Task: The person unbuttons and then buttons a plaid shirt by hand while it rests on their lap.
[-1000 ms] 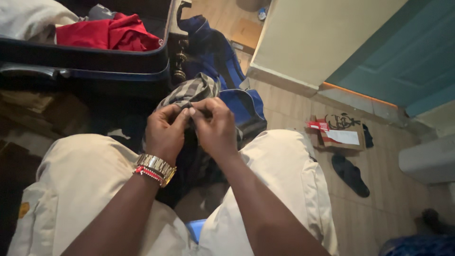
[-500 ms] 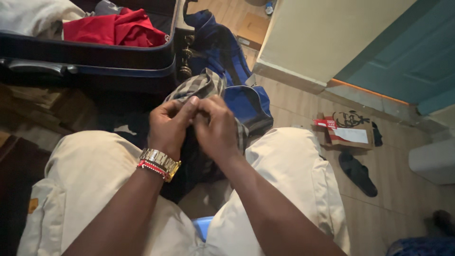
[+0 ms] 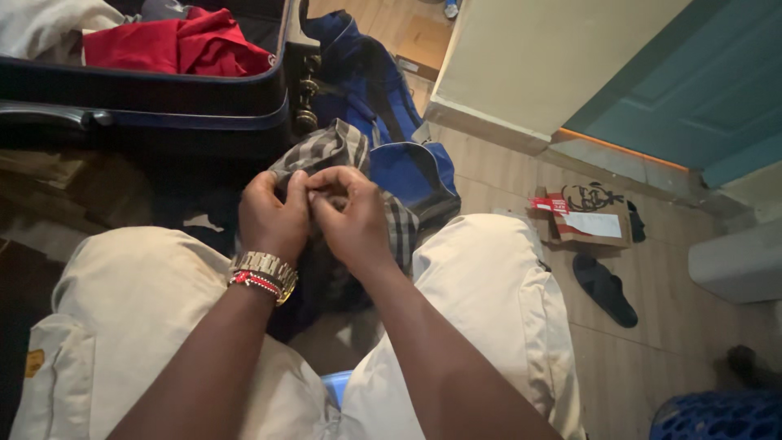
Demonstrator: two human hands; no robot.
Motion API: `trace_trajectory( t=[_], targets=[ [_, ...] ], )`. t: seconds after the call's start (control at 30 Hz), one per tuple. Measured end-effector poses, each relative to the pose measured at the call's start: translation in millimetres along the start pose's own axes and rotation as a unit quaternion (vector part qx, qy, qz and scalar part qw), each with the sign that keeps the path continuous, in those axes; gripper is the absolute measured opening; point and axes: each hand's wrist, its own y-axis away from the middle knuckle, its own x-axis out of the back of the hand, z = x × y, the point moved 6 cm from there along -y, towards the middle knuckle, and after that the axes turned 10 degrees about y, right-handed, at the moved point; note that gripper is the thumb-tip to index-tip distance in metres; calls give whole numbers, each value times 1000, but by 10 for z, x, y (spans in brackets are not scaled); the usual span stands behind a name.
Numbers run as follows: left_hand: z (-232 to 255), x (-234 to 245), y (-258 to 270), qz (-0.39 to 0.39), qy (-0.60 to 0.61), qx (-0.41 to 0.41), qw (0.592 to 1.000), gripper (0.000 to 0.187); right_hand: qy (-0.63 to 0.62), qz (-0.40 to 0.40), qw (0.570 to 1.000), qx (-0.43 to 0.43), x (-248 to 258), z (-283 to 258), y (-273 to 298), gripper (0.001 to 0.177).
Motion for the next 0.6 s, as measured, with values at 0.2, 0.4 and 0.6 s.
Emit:
trace_trajectory(
  t=[0.2,0.4,0.6],
  targets=[
    [-112,-76,18,1,4,20,1000,41,58,12,998,-6,39,39,-1,15],
    [-244,-133,-2,9,2,31,999,43,80,12,996,27,32,9,7,18],
    [-318,-140,-20,15,261,112,959,30,237,30,962,130,13,-75,77,71]
  ],
)
